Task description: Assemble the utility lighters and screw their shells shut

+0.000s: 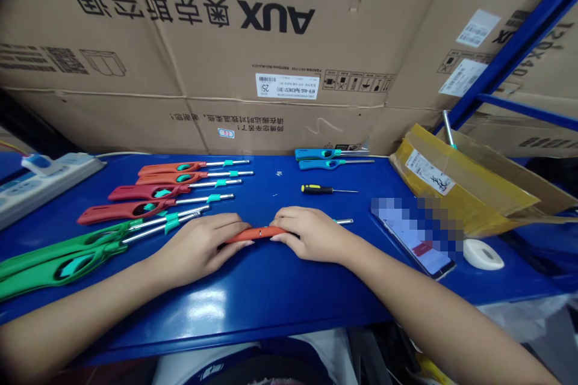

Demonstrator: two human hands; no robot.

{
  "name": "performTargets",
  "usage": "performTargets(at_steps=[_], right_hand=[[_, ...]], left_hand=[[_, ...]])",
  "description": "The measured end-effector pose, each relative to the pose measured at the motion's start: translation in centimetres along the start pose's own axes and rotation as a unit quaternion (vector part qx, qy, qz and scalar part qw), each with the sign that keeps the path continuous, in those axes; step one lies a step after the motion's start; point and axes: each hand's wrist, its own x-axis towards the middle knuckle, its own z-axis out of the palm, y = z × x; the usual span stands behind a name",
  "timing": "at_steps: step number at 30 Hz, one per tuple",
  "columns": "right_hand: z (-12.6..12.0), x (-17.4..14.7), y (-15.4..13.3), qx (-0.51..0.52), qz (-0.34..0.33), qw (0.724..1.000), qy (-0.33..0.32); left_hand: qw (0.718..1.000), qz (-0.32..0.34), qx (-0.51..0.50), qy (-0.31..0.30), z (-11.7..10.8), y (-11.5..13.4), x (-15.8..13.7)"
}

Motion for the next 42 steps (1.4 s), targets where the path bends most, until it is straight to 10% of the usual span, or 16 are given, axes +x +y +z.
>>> performTargets(at_steps=[4,9,12,17,25,30,42], right_hand=[[0.2,0.0,-0.1,-0.084,-0.005,0.996,0.026],[0.0,0.3,-1.1,-0.227,-0.048,0.973,0.013],[-0.9,0.6,-1.7,-0.228,-0.042,0.973,0.005],[-2.6,1.3,-1.9,-0.125,-0.029,0.992,0.005],[-2.7,2.3,-1.9,-0.036,-0.046,0.998,-0.033],[-3.7,2.5,-1.3,-0.18,-0.031,0.983,-0.023],[-6.9,-0.3,3.5,-0.193,-0.008,0.976,0.103]], left_hand=[[0.971,-0.117,-0.209,0.02,-0.3,0.5,0.4],[0.817,-0.276,-0.506,0.007,0.4,0.7,1.2],[0.835,-0.246,-0.491,0.042,0.4,0.5,1.2],[0.95,-0.06,-0.261,0.163,-0.5,0.5,0.4],[0.96,-0.002,-0.229,0.162,-0.5,0.5,-0.1],[0.941,-0.06,-0.284,0.176,-0.5,0.2,0.1],[0.78,-0.221,-0.539,0.228,-1.2,-2.0,1.3]])
